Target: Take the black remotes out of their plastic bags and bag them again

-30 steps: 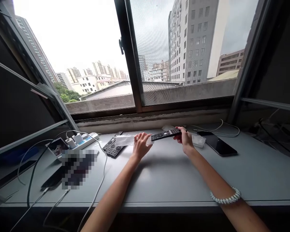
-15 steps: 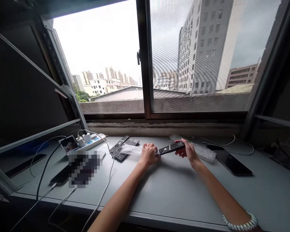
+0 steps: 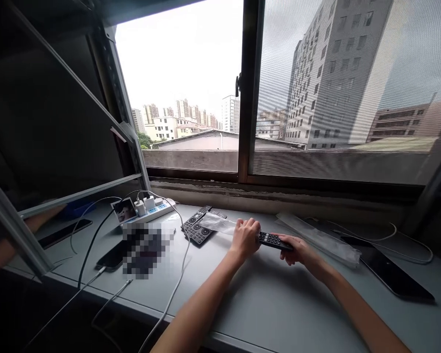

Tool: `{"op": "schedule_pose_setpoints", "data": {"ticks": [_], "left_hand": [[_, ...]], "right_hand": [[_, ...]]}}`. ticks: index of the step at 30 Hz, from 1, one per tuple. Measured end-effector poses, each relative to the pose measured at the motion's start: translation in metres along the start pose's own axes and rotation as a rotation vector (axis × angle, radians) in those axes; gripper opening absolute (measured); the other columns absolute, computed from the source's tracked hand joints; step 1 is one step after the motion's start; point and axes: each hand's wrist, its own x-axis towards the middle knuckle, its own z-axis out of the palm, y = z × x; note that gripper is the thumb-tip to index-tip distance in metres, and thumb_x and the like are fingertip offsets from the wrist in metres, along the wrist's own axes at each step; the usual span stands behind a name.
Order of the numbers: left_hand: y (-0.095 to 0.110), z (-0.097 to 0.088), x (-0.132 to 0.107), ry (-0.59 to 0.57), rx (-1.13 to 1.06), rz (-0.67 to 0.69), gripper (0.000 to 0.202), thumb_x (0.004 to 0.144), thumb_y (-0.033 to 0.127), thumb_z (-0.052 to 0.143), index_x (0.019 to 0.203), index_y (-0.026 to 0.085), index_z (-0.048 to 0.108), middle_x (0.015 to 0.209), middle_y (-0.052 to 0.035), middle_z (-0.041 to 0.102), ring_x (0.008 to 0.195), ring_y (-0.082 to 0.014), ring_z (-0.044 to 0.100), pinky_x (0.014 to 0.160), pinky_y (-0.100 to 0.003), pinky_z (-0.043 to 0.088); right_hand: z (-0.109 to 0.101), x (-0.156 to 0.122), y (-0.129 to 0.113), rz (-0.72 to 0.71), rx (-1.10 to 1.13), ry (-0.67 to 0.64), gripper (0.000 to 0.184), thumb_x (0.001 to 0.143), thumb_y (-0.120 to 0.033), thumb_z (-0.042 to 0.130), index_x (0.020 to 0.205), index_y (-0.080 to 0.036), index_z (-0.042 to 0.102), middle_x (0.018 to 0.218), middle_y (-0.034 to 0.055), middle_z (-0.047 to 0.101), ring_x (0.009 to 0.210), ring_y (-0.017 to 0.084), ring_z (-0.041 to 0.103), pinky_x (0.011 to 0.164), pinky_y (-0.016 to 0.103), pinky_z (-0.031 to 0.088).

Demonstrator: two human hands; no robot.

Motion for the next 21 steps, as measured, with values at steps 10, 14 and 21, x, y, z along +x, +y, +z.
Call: {"op": "schedule_pose_setpoints", "data": {"ticks": [10,14,21], "left_hand": [[0.017,0.000,-0.003,0.018,0.028,0.165,0.010,0.080,0.017,0.046,0.089,0.019,0.050,0.096,-0.0054,0.057,0.091,-0.0194,0.052,0.091,-0.034,0.032],[0.019,-0.004,-0.004,0.027,0.049,0.209,0.012,0.081,0.014,0.044,0.090,0.020,0.049,0.097,-0.0049,0.056,0.092,-0.0188,0.051,0.090,-0.034,0.031],[0.021,-0.003,-0.004,0.043,0.019,0.194,0.012,0.083,0.014,0.042,0.091,0.020,0.048,0.098,-0.0041,0.056,0.092,-0.0181,0.052,0.092,-0.033,0.030]], "right_hand": [[0.002,-0.006,-0.003,0.026,0.025,-0.128,0.050,0.083,-0.046,0.045,0.120,-0.015,0.056,0.066,0.0025,0.060,0.052,0.013,0.048,0.051,0.026,0.037],[0.001,-0.007,-0.001,0.018,0.036,-0.216,0.047,0.081,-0.044,0.050,0.121,-0.018,0.056,0.066,0.0012,0.057,0.052,0.012,0.046,0.051,0.026,0.036],[0.000,-0.001,0.001,0.006,0.004,-0.147,0.053,0.078,-0.045,0.052,0.123,-0.017,0.056,0.064,0.0020,0.058,0.051,0.013,0.044,0.049,0.027,0.035]]}}
